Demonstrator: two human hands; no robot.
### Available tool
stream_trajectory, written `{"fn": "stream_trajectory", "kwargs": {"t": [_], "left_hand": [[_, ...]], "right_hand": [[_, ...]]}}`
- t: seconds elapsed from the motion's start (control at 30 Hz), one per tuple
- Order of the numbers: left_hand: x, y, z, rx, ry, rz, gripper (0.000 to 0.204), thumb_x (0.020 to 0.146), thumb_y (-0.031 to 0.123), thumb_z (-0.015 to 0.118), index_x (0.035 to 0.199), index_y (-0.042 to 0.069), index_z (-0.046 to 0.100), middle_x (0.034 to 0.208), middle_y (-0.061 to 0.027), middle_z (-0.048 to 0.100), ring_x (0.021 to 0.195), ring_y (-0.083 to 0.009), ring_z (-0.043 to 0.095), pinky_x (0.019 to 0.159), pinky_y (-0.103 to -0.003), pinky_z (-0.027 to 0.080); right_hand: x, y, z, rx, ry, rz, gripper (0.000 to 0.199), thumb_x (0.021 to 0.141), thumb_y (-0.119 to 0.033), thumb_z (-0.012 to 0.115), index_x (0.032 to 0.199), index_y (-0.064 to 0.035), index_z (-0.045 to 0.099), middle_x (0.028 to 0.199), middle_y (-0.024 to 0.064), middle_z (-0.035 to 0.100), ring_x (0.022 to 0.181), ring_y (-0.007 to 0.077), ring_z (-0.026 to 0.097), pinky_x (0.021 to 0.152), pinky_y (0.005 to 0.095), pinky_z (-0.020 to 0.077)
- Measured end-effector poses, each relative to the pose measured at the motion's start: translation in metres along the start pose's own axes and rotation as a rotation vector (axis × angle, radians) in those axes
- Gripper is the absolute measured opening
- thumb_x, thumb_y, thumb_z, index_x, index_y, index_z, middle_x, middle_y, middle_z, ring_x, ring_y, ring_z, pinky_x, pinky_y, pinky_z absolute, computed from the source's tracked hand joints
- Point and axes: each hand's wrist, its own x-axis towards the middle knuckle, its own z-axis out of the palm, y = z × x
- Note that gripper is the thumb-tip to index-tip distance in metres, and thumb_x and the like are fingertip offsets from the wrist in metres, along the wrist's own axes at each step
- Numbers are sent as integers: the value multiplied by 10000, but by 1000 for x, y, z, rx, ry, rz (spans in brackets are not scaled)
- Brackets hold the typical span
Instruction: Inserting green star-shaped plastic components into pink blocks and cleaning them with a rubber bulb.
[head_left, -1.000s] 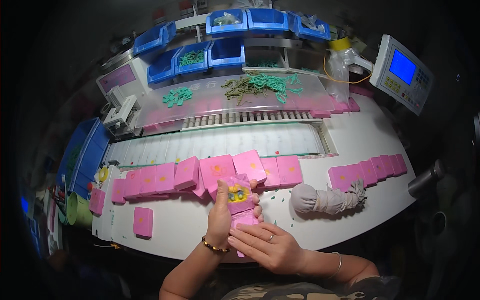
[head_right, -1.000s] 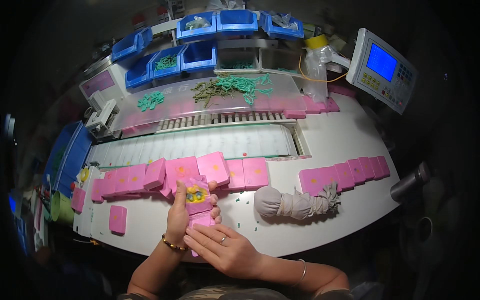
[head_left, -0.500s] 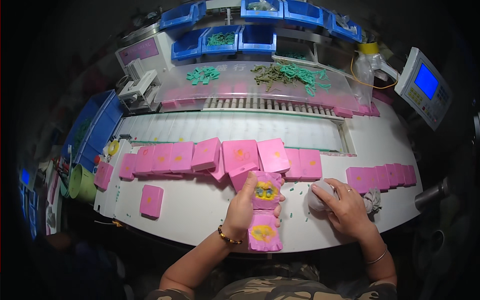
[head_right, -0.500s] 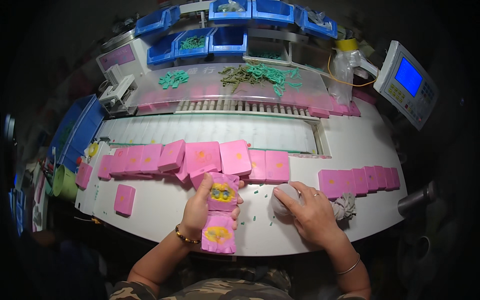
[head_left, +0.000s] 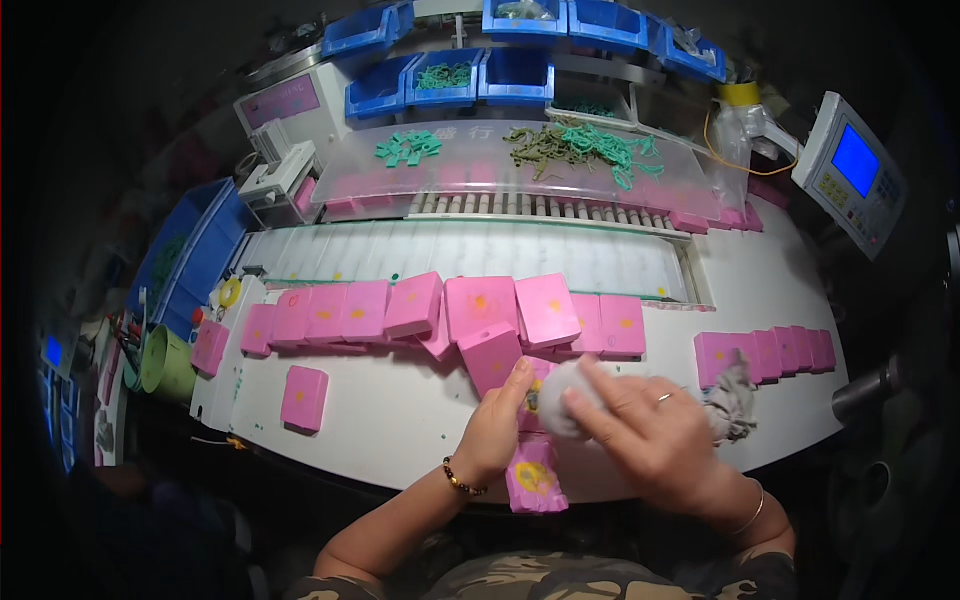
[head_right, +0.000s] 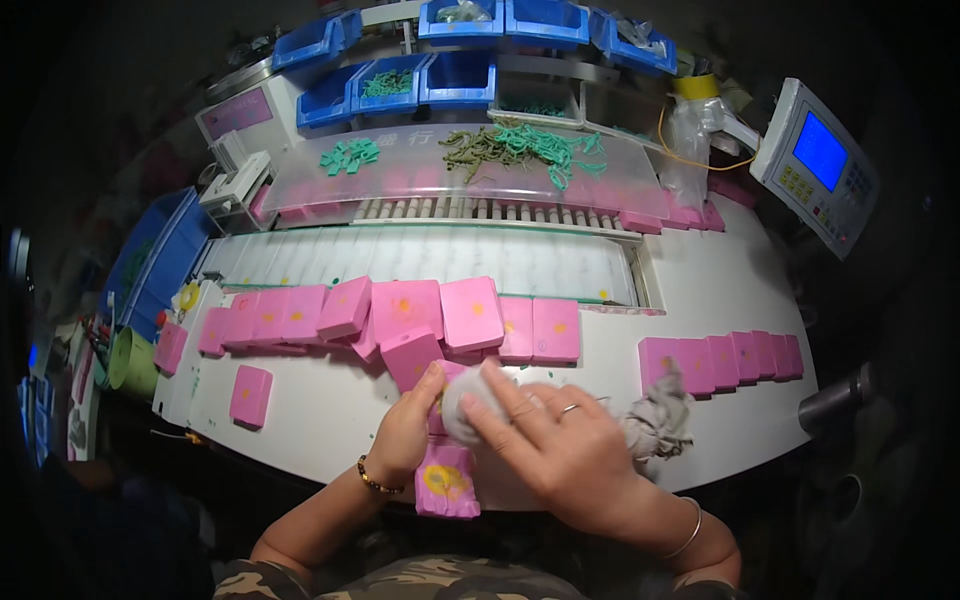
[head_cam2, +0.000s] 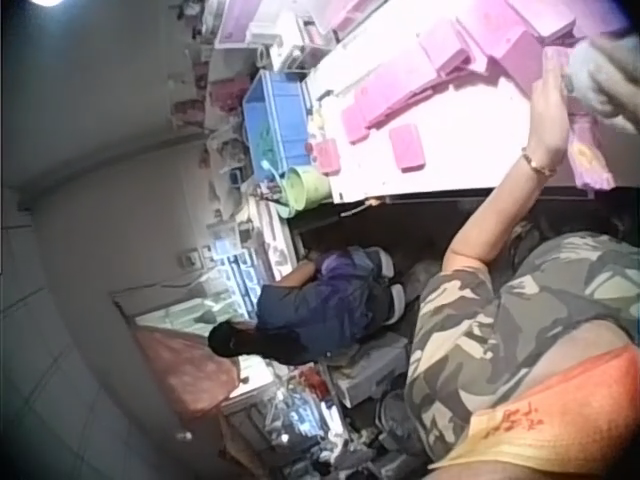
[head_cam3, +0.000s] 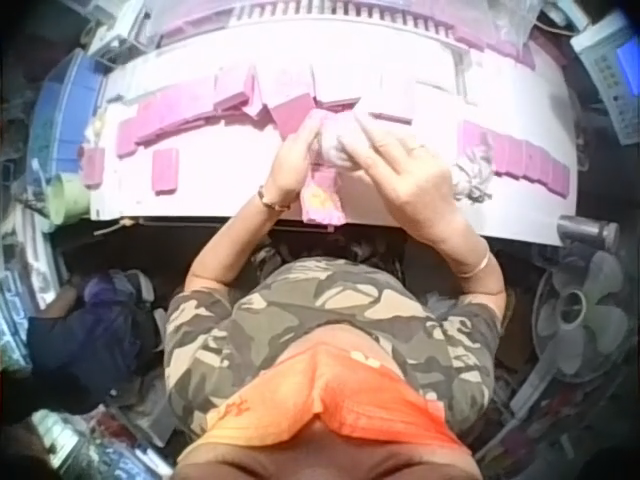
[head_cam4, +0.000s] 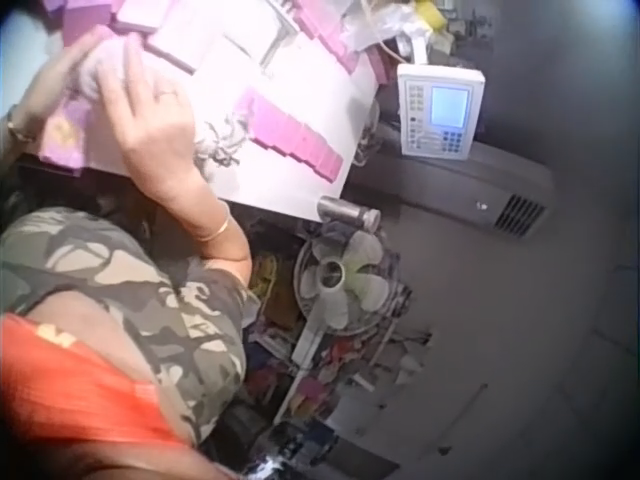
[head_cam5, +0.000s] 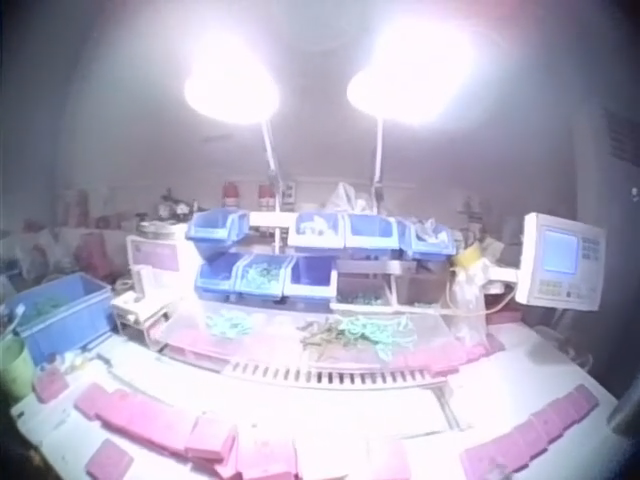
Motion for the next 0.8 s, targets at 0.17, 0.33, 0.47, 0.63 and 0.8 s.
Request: {"fn": "stream_trajectory", "kwargs": {"t": [0.17,0.33,0.47,0.63,0.8], "left_hand": [[-7,41,7,-97,-153,-49,647,1043,502,258,993,-19,638,791,-121,660,631,-182,637,595,-295,531],[-6,27,-1,63,-47,76,628,1050,478,281,1017,-14,669,930,-116,671,704,-122,630,630,-247,527],[-6,30,-10,-64,-77,-26,659,1032,524,309,1071,-52,627,950,-122,665,876,-131,633,807,-300,526],[-16,39,1,67,-122,482,539,1028,450,396,1190,-31,576,1015,-116,631,847,-146,601,748,-313,525],[-15,33,-22,-160,4,456,508,1015,414,448,1307,-1,420,1041,-135,610,834,-156,600,741,-318,531]], "right_hand": [[11,-7,-12,-22,283,81,420,769,-120,639,1184,-65,668,1229,194,634,901,254,662,741,363,523],[-2,-6,9,61,-111,-61,500,770,-129,636,1266,-78,607,1270,200,609,853,237,657,768,356,525],[3,-6,-17,160,57,94,478,740,-114,648,1211,-32,639,1259,215,609,873,260,663,756,349,524],[-5,-21,7,167,-92,-69,516,751,-116,603,1260,-37,591,1306,211,574,864,245,633,763,343,514],[-25,0,8,128,-163,13,534,727,-122,619,1253,-33,586,1291,207,580,854,260,634,779,370,512]]}}
